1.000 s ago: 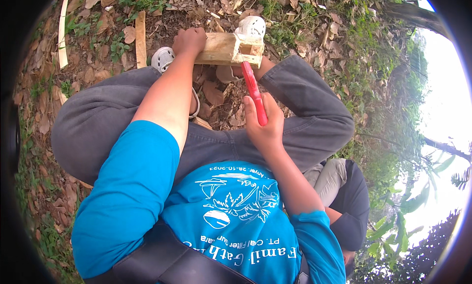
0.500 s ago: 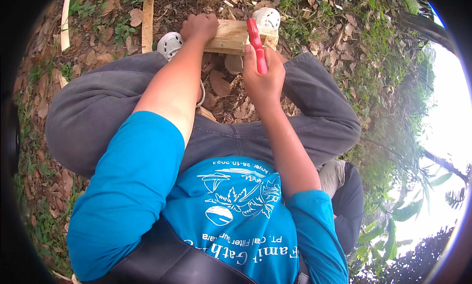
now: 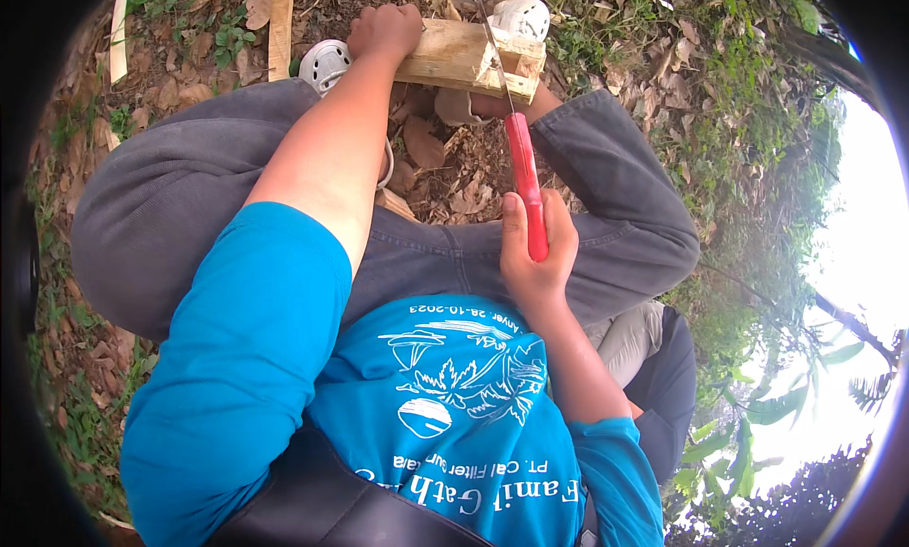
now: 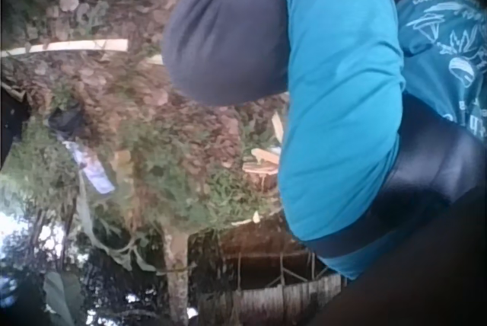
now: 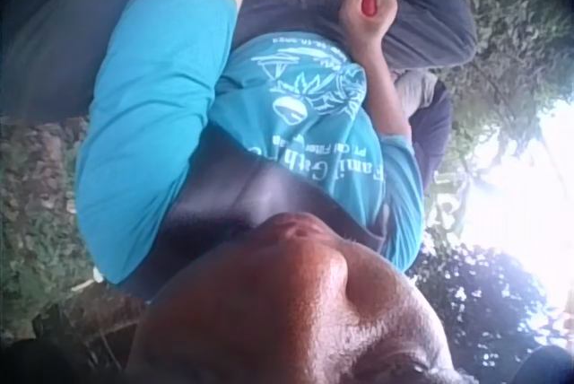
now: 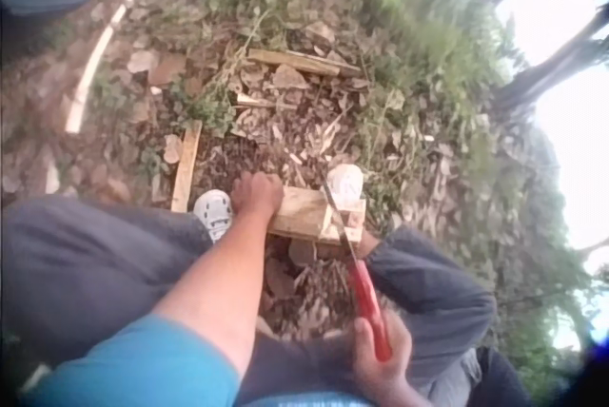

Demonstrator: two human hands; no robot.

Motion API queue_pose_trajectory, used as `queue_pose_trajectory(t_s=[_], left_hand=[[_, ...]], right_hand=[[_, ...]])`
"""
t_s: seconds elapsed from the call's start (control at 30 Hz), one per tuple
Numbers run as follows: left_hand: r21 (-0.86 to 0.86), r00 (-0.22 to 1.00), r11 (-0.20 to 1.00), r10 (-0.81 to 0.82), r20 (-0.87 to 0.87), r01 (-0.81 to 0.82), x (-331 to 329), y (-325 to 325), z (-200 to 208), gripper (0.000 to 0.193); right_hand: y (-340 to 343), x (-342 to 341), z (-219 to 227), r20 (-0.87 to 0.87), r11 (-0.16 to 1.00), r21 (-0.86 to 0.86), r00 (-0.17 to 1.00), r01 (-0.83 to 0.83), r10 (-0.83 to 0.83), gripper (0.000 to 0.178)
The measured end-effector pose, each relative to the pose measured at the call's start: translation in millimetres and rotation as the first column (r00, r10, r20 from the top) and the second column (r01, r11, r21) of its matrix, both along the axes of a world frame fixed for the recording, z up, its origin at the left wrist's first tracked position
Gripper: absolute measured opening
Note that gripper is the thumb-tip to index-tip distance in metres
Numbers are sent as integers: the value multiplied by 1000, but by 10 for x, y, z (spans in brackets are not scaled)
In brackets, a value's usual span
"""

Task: The person sits on the ground and uses a red-handled knife to carve a rectangular hole into a small block of wood. They repeatedly cut and scrape the wood, occasionally pausing to inspect the progress and remove wood chips.

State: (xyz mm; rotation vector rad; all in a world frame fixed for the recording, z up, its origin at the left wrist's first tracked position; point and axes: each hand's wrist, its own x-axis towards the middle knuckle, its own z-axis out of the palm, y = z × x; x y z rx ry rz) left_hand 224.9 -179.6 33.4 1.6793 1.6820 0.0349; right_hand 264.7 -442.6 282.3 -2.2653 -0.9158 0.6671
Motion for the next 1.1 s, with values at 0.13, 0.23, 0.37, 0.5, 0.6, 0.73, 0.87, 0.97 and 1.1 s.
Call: queue_pose_trajectory(t_s=[0.13, 0.23, 0.37, 0.5, 0.6, 0.73, 0.87, 0.97, 1.1], left_hand=[[-30, 1000, 1000, 0, -5, 0, -16, -16, 31, 58], [-83, 999, 996, -15, -30, 13, 1, 37, 150, 60], [-119, 999, 993, -3, -39, -1, -10, 54, 186, 60], [-84, 999, 997, -3, -33, 0, 10, 40, 89, 59], [-91, 999, 996, 14, -34, -17, 2, 21, 35, 58], [-59, 999, 998, 19, -28, -21, -13, -5, 44, 57], [-33, 1000, 999, 30, 6, -30, -17, 2, 2, 58], [-25, 998, 998, 55, 5, -55, -19, 6, -12, 58], [-168, 998, 985, 45, -37, -51, -27, 104, 141, 59]], right_hand=[[368, 101, -319, 31, 995, 78, 998, -61, 59, 30], [906, 354, -743, 124, 982, 156, 989, -103, 84, 35], [1232, 439, -900, 96, 988, 121, 992, -97, 86, 35], [982, 456, -917, 7, 982, 180, 998, -64, 63, 33], [624, 282, -540, 44, 989, 113, 995, -94, 89, 30], [39, 135, -16, -19, 1000, 2, 999, -31, 31, 24], [-7, 120, 136, -1, 998, -41, 999, -44, 44, 23], [385, 244, -165, -48, 997, 21, 996, -80, 81, 25], [1047, 647, -829, 162, 984, 75, 976, -162, 149, 35]])
